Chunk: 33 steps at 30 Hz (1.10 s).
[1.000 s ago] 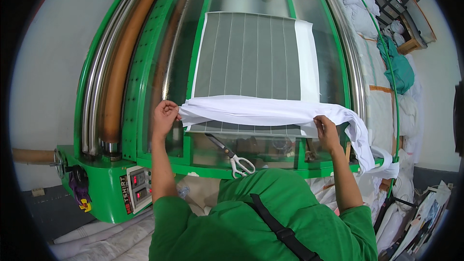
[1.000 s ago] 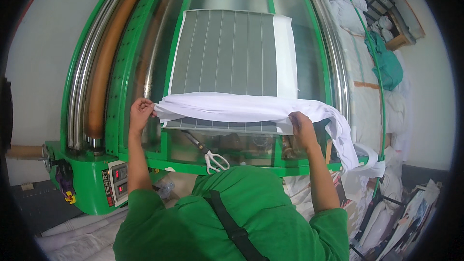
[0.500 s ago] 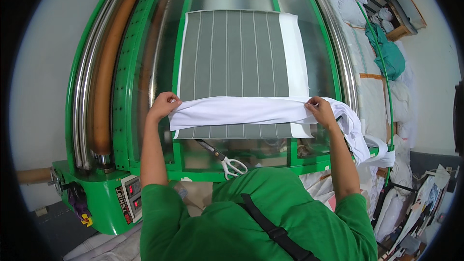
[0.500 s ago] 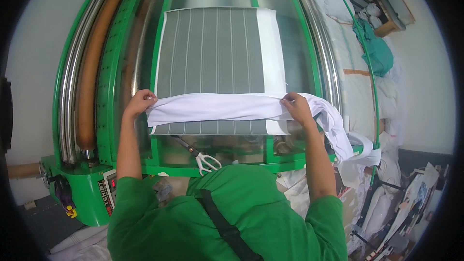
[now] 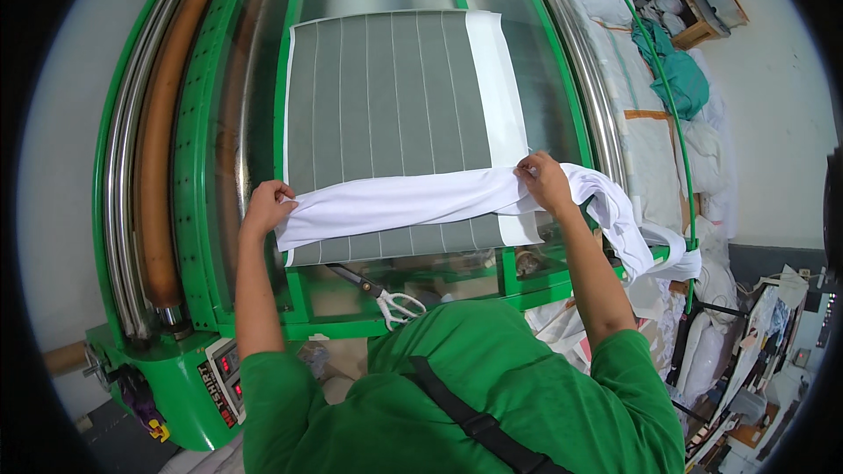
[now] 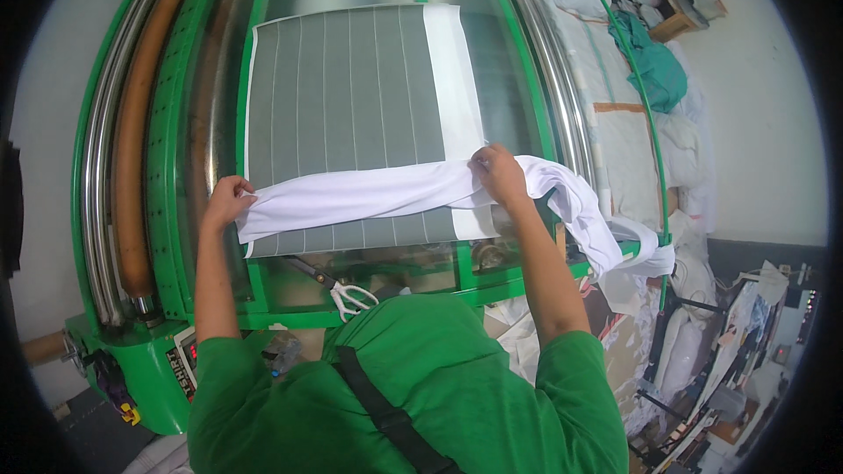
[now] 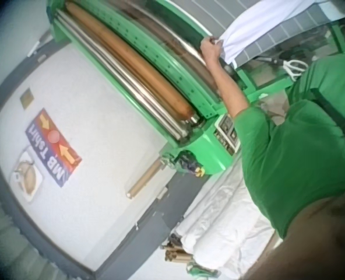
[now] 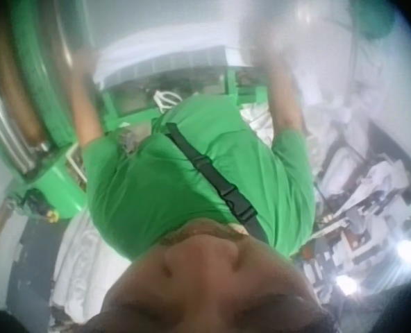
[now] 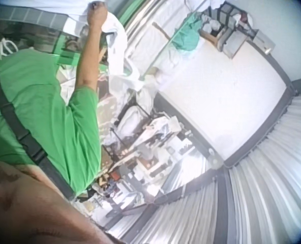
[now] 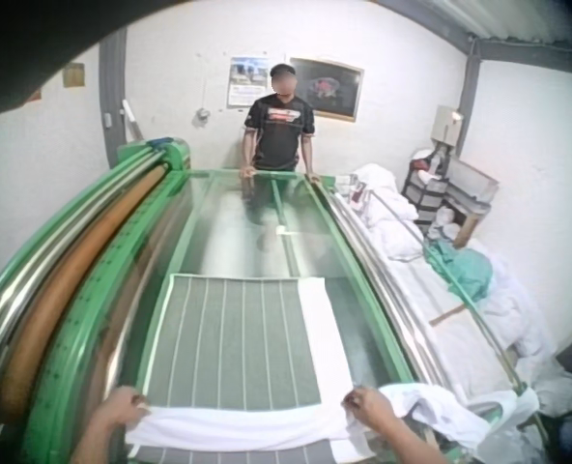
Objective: The person uses shears to trim a printed transfer sheet on a heat press platen, then places a white t-shirt on the platen and trims the fabric edges. The person handles the transfer sheet and t-shirt repeatedly, cutting and repositioning them.
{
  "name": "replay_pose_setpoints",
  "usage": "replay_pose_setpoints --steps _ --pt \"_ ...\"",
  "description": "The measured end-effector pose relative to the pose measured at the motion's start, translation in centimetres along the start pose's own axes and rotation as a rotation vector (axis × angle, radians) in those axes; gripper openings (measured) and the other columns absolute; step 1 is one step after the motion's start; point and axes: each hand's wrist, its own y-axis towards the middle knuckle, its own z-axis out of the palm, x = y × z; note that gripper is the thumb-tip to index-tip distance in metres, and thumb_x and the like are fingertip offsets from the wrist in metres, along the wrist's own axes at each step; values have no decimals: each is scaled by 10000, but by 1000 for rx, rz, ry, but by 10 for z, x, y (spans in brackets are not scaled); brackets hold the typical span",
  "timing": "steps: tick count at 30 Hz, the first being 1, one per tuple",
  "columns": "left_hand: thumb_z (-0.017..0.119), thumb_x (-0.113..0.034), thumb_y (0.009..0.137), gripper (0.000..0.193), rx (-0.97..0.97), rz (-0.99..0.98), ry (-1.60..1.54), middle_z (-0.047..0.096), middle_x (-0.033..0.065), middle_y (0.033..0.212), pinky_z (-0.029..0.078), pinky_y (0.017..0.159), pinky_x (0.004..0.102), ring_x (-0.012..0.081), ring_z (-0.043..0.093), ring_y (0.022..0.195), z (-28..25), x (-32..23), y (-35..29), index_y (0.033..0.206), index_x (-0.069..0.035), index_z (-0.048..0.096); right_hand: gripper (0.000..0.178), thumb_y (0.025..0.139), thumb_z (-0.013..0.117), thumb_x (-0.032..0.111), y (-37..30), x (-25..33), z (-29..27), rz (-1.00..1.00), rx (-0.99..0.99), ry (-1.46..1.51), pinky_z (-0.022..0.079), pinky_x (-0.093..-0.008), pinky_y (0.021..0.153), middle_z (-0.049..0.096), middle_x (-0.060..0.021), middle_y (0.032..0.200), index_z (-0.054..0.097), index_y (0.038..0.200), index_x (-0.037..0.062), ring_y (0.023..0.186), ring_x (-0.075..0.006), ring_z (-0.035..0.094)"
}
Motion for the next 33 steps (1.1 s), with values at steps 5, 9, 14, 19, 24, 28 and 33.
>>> replay_pose_setpoints --steps 5,9,14,19,24,28,33 --pt "860 -57 739 248 -55 105 77 713 107 859 533 786 361 228 666 797 -1 -6 -10 939 19 733 286 930 780 267 -12 -4 -7 118 181 -23 564 -406 876 780 -165 1034 778 1111 45 961 -332 737" --pt "853 -58 749 263 -29 98 -78 733 129 909 548 849 363 256 711 880 3 -1 -6 964 23 724 300 941 772 289 -19 -15 -7 92 114 3 572 -400 877 785 -159 1023 775 1152 75 966 -328 743" --pt "844 -54 757 253 4 68 14 746 148 921 558 857 372 275 725 902 3 -1 -4 968 23 727 280 955 753 307 -15 -14 -4 92 79 -23 580 -405 881 788 -154 1027 782 1160 119 985 -334 747" --pt "841 -67 747 230 55 74 54 749 157 913 568 839 380 276 727 894 2 3 1 926 18 724 220 939 755 283 -12 -8 -1 88 73 -88 573 -437 870 748 -146 1070 790 1087 125 998 -349 727" --pt "841 -90 707 234 11 140 46 725 146 873 572 809 386 280 711 855 6 20 1 892 -12 720 178 916 759 249 -9 -10 4 50 74 -169 562 -462 899 688 -154 1169 768 1047 129 1059 -368 691" --pt "819 -64 665 277 23 152 -50 673 91 804 556 735 356 223 661 769 1 7 -5 930 -24 749 237 905 756 251 2 -30 18 54 118 -132 565 -455 933 718 -170 1113 768 1093 108 1079 -363 692" --pt "834 -104 733 244 83 107 -20 764 122 840 575 752 328 191 721 777 -2 1 -6 945 12 796 227 938 696 263 -1 -17 0 8 143 -111 564 -478 924 715 -175 1125 769 1072 96 1057 -395 702"
